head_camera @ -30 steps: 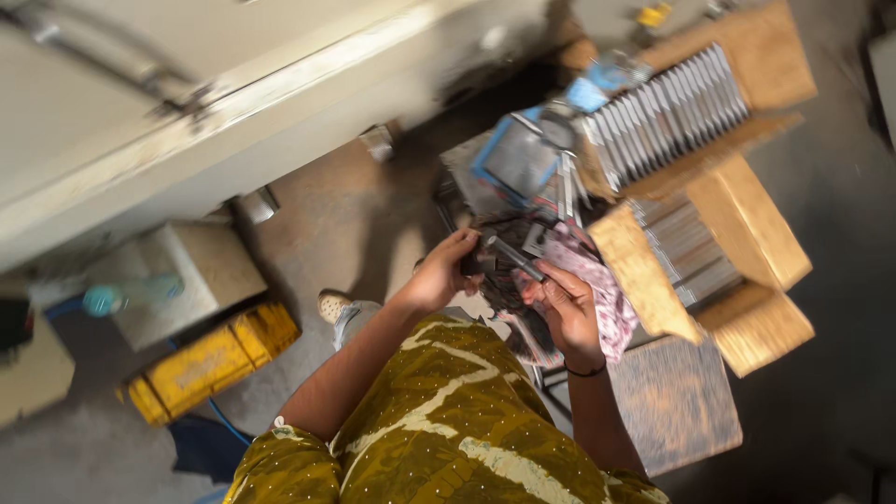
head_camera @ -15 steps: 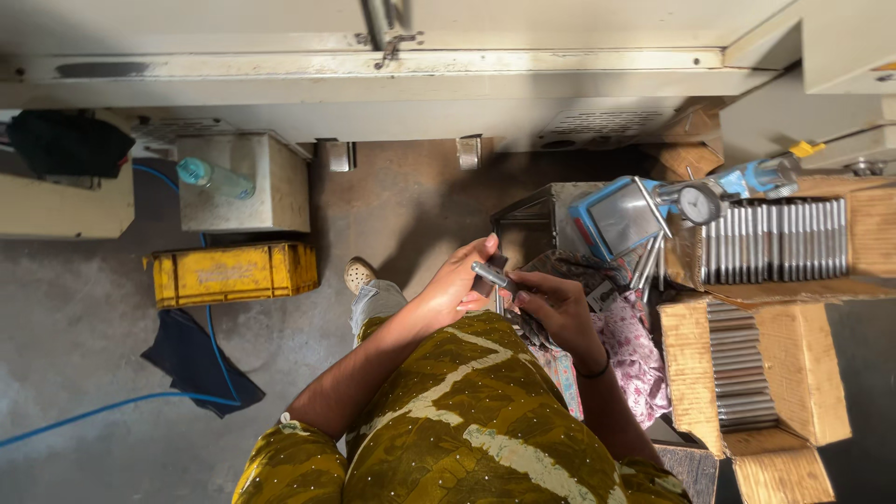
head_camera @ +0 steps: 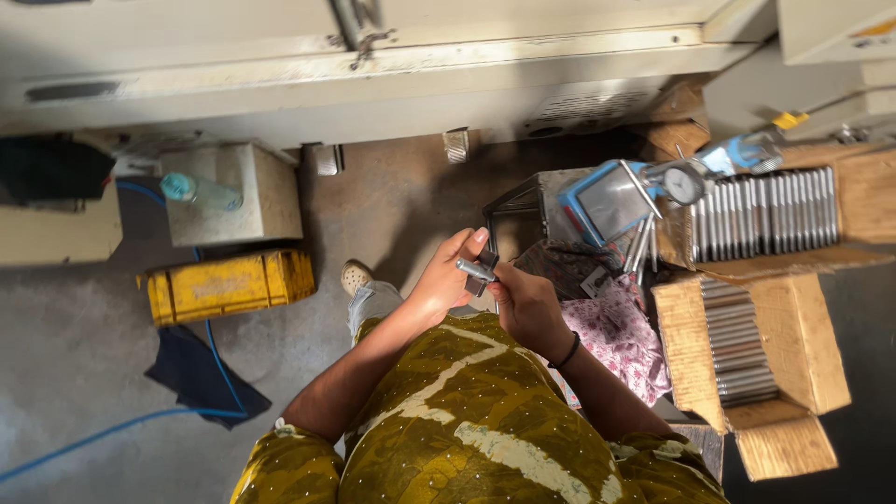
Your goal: The person repeatedly picks up cylindrical metal rods from a cardboard box, wipes them with a cloth, and visually inspects them. The person also opens a machine door to place a rod inside and then closes it, continuing the cycle of handling and inspecting the rods.
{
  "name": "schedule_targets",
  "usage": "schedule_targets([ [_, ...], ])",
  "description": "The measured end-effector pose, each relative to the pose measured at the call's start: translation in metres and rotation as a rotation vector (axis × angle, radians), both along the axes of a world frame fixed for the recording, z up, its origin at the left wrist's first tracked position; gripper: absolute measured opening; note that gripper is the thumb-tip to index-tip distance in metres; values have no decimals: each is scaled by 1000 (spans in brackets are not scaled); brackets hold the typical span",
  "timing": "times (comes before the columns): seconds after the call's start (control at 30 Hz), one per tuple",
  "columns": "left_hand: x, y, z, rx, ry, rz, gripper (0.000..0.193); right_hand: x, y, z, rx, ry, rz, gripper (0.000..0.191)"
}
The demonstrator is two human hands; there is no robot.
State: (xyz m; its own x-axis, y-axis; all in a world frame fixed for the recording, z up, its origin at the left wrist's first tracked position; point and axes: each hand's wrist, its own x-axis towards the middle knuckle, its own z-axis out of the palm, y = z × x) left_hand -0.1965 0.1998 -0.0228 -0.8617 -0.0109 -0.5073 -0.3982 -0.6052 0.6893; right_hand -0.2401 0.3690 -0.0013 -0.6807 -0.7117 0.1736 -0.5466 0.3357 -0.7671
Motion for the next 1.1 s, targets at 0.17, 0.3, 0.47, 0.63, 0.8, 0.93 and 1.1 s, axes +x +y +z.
schedule_targets([
  [0.17,-12,17,2,-44,69,-127,37,0,38,-36,-77,-251,23,13],
  [0.3,-22,39,-36,-160,-34,-304,29,16,60,-87,-500,-674,1,26],
  [0.47,-59,88,-145,-224,-52,-364,29,43,119,-114,-963,-1099,-423,29],
  [0.63,-83,160,-219,-285,20,-478,22,74,168,-108,-993,-1117,-758,35],
  [0.8,-100,190,-224,-432,172,-341,28,127,184,-108,-1062,-1100,-962,41],
  [0.93,-102,182,-215,-821,317,-348,33,150,189,-111,-1132,-1122,-1050,43],
  [1.1,-103,181,-217,-1315,411,-559,36,158,196,-108,-1092,-1103,-1060,41],
])
